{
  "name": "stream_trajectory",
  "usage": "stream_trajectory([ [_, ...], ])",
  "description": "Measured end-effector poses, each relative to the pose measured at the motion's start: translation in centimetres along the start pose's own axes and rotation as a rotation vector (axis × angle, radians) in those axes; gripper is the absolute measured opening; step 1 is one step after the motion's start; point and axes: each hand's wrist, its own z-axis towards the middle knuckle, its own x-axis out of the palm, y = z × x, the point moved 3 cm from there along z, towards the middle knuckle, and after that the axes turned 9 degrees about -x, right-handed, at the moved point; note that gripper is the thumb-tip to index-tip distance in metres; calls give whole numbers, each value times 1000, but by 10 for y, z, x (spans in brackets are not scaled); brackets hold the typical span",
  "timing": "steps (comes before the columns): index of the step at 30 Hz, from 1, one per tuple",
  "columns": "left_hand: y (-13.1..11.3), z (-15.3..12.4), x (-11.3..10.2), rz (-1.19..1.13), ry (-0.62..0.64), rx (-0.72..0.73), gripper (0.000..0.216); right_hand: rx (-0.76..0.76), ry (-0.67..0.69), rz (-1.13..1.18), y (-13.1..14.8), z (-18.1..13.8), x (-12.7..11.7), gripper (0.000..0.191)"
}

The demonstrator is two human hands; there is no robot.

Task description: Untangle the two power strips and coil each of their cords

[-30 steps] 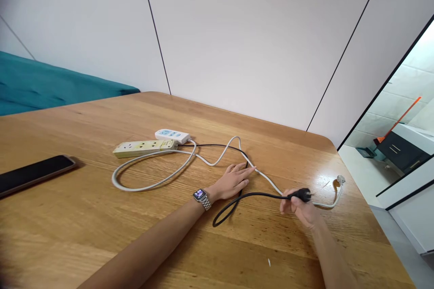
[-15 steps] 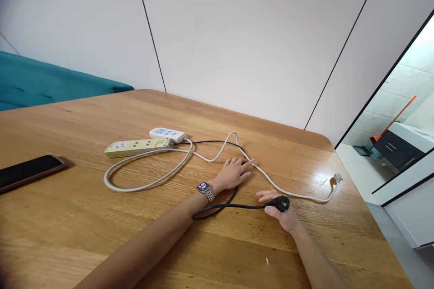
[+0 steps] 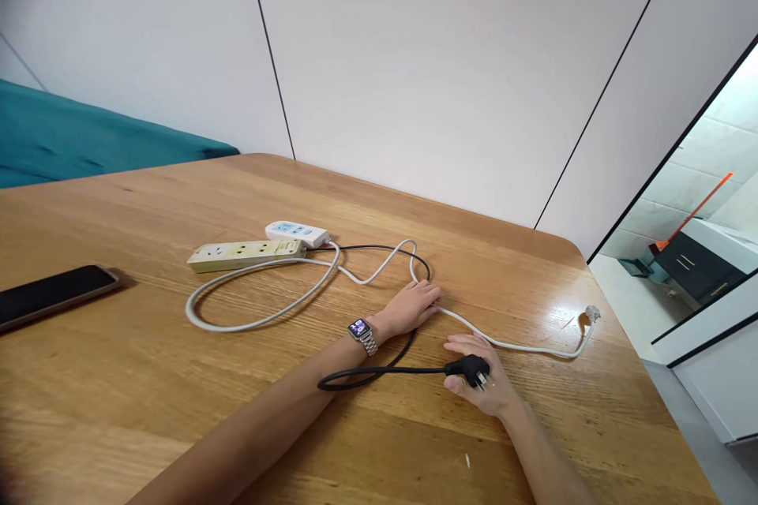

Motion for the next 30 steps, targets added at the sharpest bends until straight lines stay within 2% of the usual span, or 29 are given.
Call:
stream_trajectory([
  [4,0,-1,-2,-25,-24,71,21,5,-50,-64,-4,0,2,45],
  [7,2,0,-11,-93,-126,32,28,9,-45,-133,-7,0,2,47],
  [9,3,1,-20,-201,-197,-19,30,8,-39,-156,-8,0,3,48],
  [11,2,3,-30,-348,-216,-46,31,17,-48,-169,-9,0,3,46],
  [13,-2,3,-42,-516,-208,-53,33,40,-83,-191,-13,-1,2,44],
  [16,-8,1,-62,-754,-146,-71,39,93,-207,-221,-25,-2,-3,38],
  [17,-11,-1,-68,-815,-94,-69,43,116,-268,-222,-31,-3,-5,35],
  [19,-19,-4,-76,-897,89,-24,51,178,-405,-196,-44,-6,-12,32],
  [22,-34,-12,-77,-918,475,46,55,292,-566,-112,-62,-8,-20,35],
  [24,-43,-17,-70,-917,709,16,52,348,-625,-102,-69,-9,-24,38],
  [27,-57,-22,-55,-957,878,-83,50,366,-691,-198,-71,-10,-27,42],
  [30,-72,-25,-34,-978,991,-118,64,352,-691,-295,-69,-11,-25,45],
])
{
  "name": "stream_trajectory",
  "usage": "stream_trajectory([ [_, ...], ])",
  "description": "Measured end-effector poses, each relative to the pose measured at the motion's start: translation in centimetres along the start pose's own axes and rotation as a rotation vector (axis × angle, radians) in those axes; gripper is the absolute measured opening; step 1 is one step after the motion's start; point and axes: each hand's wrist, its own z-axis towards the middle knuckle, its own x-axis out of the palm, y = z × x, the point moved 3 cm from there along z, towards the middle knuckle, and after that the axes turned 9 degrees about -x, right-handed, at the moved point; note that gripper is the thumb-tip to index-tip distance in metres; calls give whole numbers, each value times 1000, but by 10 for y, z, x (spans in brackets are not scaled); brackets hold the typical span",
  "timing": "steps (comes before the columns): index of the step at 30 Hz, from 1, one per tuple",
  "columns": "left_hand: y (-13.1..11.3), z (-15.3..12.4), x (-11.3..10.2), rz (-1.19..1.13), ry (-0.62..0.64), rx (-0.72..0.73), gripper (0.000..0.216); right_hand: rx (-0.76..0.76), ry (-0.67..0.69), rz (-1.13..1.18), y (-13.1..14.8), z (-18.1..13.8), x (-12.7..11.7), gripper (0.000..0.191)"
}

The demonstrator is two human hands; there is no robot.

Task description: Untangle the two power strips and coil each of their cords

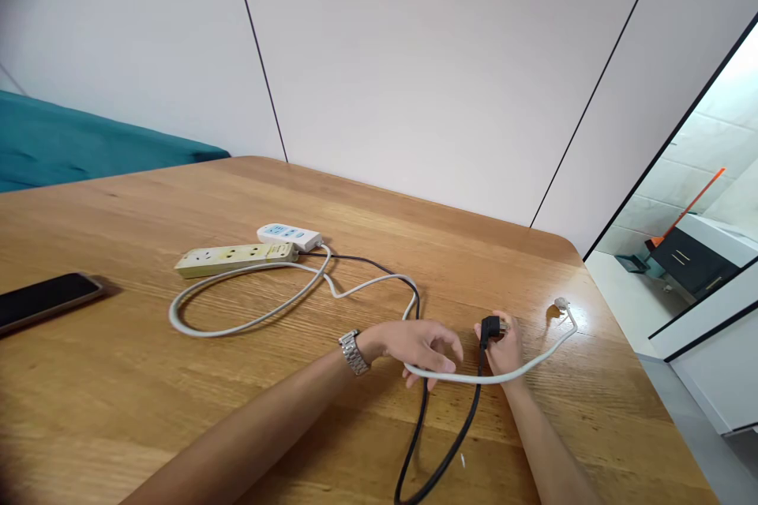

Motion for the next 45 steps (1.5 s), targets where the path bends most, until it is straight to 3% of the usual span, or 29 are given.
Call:
stream_trajectory([
  [2,5,13,12,-50,34,-6,71,-33,22,-51,2,-2,1,48],
  [7,14,41,33,-431,-51,48,61,-169,95,-148,8,-4,0,51],
  [12,9,45,40,-882,-110,145,49,-290,178,-200,8,-6,1,41],
  [18,-1,30,16,-1156,-426,356,44,-274,84,-56,22,-12,-1,58],
  [23,-4,8,-22,-1202,-771,532,47,-225,8,247,35,-10,-10,40],
  [26,-8,-11,-42,-1143,-926,669,46,-196,-39,319,34,-9,-14,36],
  [31,-17,-49,-65,-945,-1210,865,44,-252,-67,245,35,-10,-13,34],
  [34,-25,-70,-65,-625,-1357,933,36,-278,-65,221,39,-11,-11,35],
  [39,-39,-94,-54,148,-1546,927,7,-248,-78,208,41,-10,-11,34],
  [41,-43,-102,-52,399,-1590,921,8,-233,-93,179,41,-10,-12,34],
  [45,-46,-116,-55,565,-1594,926,19,-265,-98,147,43,-9,-14,33],
])
